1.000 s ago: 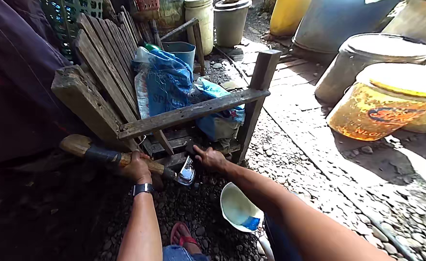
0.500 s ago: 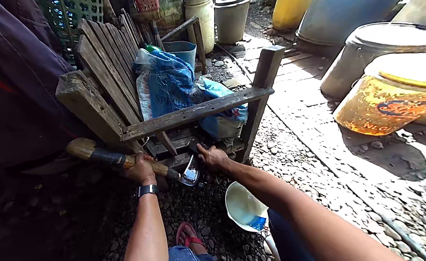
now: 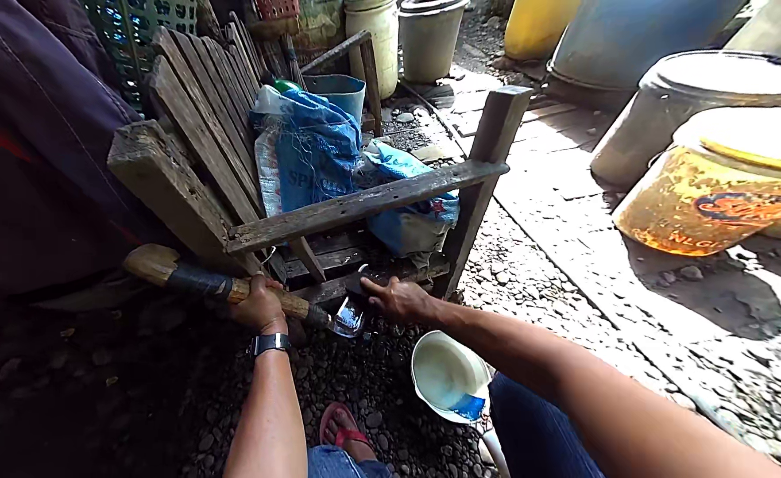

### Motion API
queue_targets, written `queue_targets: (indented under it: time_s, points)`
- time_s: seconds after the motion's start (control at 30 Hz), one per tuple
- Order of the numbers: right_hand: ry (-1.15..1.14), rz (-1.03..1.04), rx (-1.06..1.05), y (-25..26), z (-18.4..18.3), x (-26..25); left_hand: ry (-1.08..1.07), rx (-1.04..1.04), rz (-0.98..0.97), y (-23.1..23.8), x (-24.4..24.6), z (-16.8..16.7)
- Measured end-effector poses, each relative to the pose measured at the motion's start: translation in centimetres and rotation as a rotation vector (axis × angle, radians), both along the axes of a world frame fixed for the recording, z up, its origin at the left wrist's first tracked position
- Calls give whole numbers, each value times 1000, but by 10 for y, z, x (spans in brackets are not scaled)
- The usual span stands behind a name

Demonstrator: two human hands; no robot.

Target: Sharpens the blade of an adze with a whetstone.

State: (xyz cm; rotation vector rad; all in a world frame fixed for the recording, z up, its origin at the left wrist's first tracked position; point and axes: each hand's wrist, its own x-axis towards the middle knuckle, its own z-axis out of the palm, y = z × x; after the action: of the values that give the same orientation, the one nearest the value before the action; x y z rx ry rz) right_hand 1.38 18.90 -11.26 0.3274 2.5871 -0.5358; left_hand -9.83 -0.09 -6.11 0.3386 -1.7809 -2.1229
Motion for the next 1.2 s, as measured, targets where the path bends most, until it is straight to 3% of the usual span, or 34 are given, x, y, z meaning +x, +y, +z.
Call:
queue_targets:
  time_s: [0.13,0.33,0.5,0.7,0.87,1.03,1.2]
  points:
    - [-13,-170,9,6,2,-35,8,0,3,-2,-2,-1]
    - [24,5,-41,-9,-6,10,-14,8,10,2,-1,2]
    - [12,-235,-21,-1,-9,-30,-10,-2,1,-2,-1,1]
    - [27,-28,-98,-25,-14,21,-46,-31,23,3,-1,2]
    - [41,-347,-86,-2,-13,-27,3,-7,0,-3,-3,-2]
    - [43,-218,-83,-31,-21,10,-17,-4,8,0,-2,1]
    - [37,-435,-133,-7,-16,-29,-21,-4,-5,-1,-1,1]
